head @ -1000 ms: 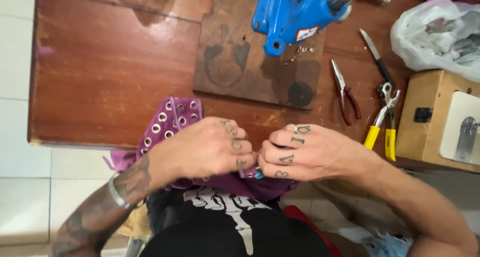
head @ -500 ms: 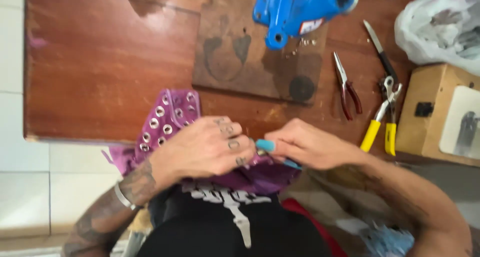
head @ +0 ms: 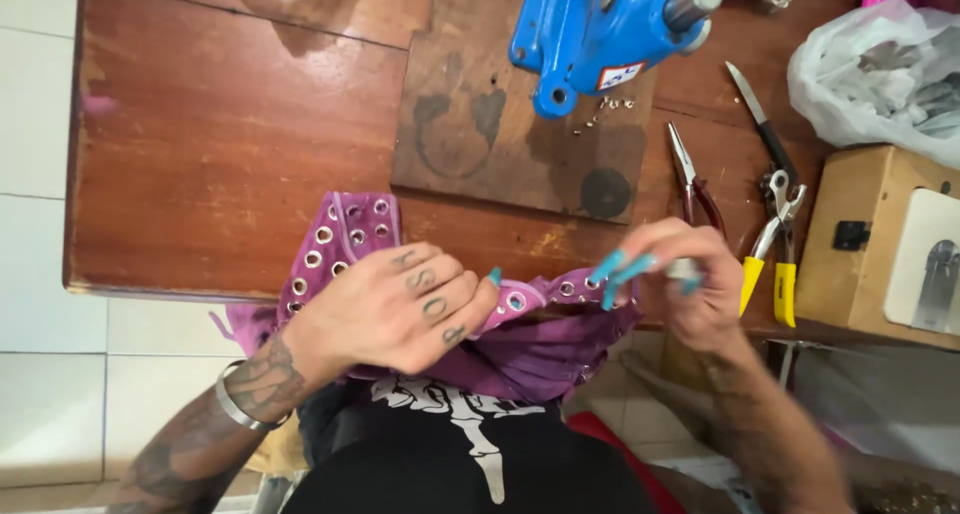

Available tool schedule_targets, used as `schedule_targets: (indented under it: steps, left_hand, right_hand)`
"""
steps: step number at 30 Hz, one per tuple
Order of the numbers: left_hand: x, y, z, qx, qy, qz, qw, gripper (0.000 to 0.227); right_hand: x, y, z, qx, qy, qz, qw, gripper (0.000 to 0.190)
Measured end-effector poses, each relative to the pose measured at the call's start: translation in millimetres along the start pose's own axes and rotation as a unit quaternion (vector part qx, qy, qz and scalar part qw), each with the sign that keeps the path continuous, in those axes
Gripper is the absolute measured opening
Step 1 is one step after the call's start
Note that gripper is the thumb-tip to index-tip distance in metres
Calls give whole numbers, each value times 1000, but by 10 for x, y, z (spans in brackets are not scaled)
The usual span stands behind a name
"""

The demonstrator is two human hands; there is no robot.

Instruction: Assembling a purple leather strap with metal eyelets using pliers and a manual press

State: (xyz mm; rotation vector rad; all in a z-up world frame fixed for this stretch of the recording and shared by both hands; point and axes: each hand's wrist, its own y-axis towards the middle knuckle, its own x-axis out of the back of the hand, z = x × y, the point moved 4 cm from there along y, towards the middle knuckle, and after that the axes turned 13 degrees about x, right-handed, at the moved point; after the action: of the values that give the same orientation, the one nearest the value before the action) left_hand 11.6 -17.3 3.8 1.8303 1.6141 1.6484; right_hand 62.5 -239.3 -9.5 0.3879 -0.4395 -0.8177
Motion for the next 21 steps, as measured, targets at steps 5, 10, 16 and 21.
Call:
schedule_targets:
  steps: [5,10,16,21]
  left_hand:
    - [200,188,-57,-29,100,-100,989,23]
    - [97,108,-14,-35,109,-71,991,21]
    - [-11,-192,68,22,145,-21,989,20]
    - [-22,-361,-56,66,151,-7,986,15]
  right_hand:
    - [-38,-362,-241,-12,278,-372,885,32]
    - [-106,-243,-177,-104,183,-438,874,28]
    - [-2,125,-348,-95,-55,-414,904,25]
    - [-145,621,-311,-23,-172,-405,898,19]
